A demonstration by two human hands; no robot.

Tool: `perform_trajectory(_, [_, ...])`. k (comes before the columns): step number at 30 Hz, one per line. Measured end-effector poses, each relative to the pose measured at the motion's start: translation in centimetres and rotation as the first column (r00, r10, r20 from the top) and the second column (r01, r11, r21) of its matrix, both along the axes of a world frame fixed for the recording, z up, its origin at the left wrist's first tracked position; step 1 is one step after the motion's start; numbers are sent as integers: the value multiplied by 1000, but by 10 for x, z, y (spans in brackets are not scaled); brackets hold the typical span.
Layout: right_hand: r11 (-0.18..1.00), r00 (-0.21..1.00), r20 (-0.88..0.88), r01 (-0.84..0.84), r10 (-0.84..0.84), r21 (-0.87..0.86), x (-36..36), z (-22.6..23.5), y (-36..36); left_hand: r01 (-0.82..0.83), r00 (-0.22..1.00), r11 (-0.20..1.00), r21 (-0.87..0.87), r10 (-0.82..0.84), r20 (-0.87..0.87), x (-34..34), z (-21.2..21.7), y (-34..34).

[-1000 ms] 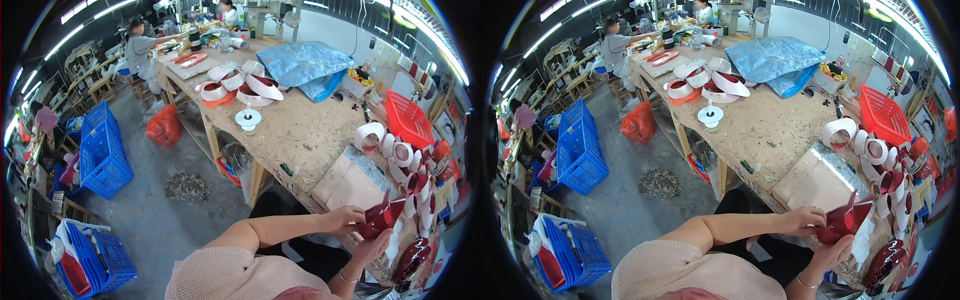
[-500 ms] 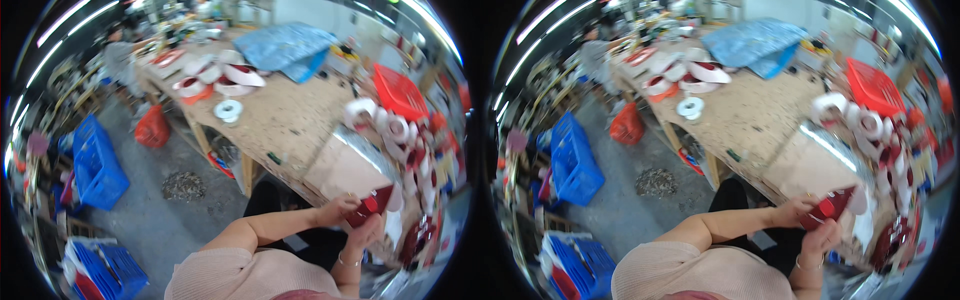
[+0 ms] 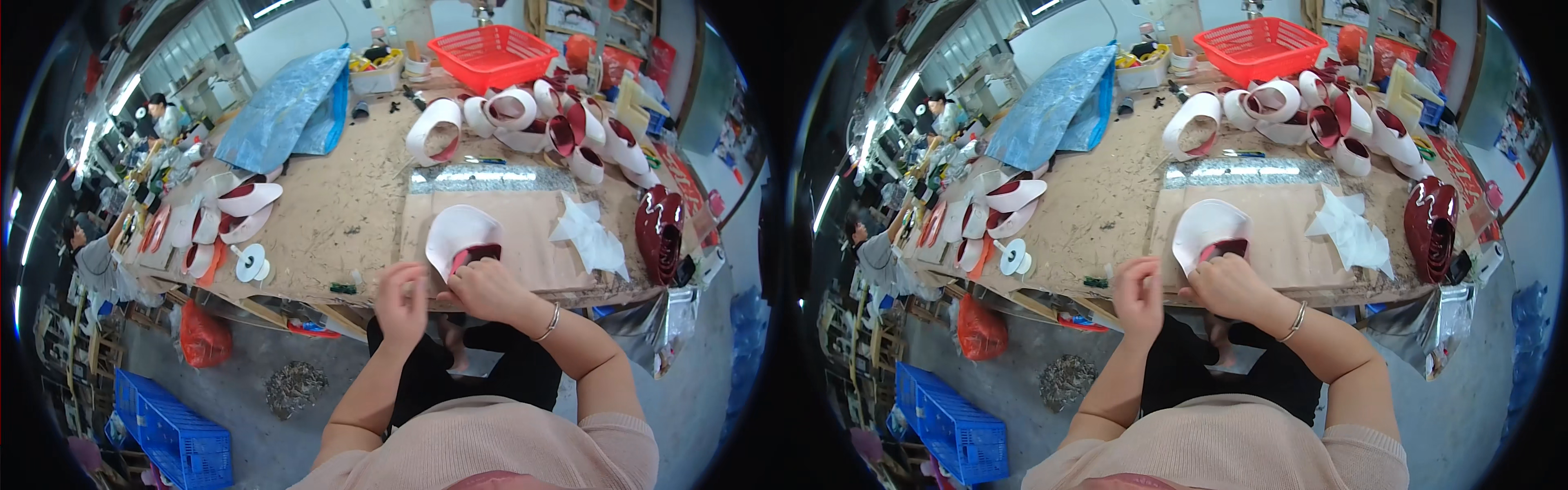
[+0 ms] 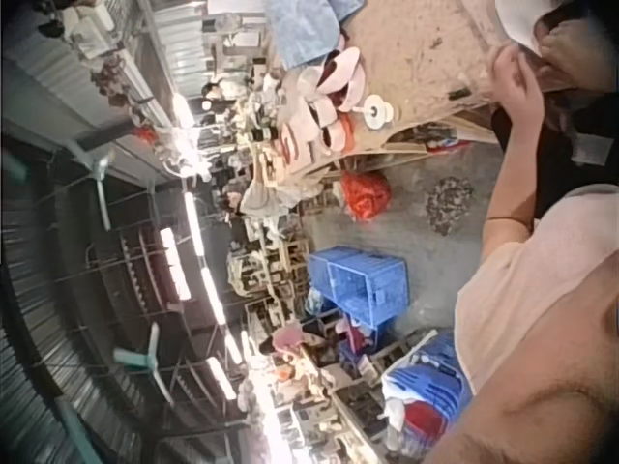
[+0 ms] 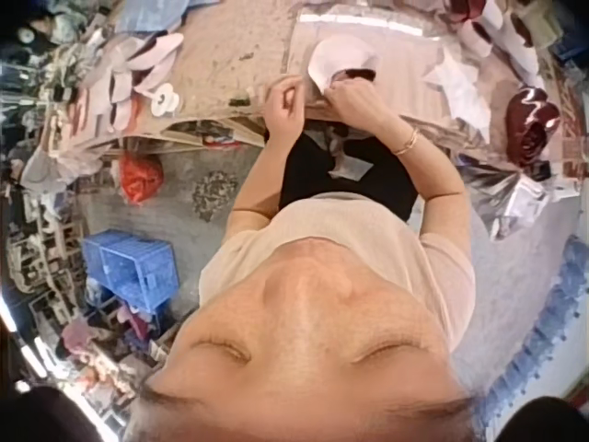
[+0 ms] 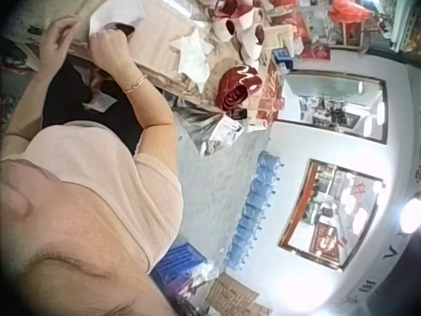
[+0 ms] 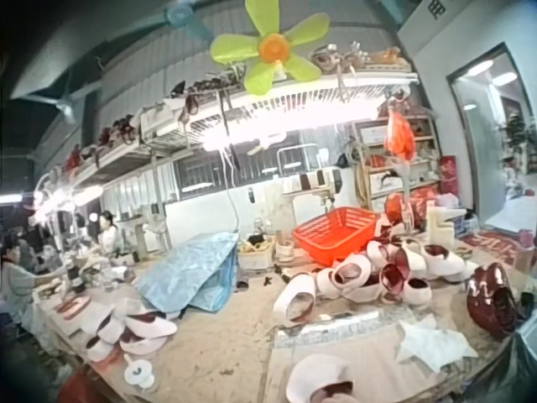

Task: The recorder is assembling components of shoes by applying adhesive and lining to the uppers on a workbench.

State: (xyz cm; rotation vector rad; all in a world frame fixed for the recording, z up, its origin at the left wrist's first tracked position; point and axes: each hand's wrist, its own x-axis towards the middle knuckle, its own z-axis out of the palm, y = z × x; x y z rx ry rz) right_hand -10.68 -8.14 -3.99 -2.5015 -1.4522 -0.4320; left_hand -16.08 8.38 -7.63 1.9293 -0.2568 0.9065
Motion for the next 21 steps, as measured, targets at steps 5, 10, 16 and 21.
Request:
perform_trajectory(5, [998, 919, -389, -55, 57, 18, 8, 26, -11, 183, 896, 962, 202, -79, -437, 42, 42, -5])
perform_trajectory(10, [803, 883, -304, 458, -359, 382, 91, 4, -37, 356, 719, 758, 547, 151, -678, 65, 63, -17])
perform_trajectory(16, [799, 716, -640, 543, -280, 259, 129, -22, -42, 240, 883, 544, 804, 222, -413, 66, 56, -7])
perform_trajectory(21, [706, 687, -598, 657, -414, 266, 129, -38, -70, 155, 879, 888, 433, 77, -471, 41, 31, 43])
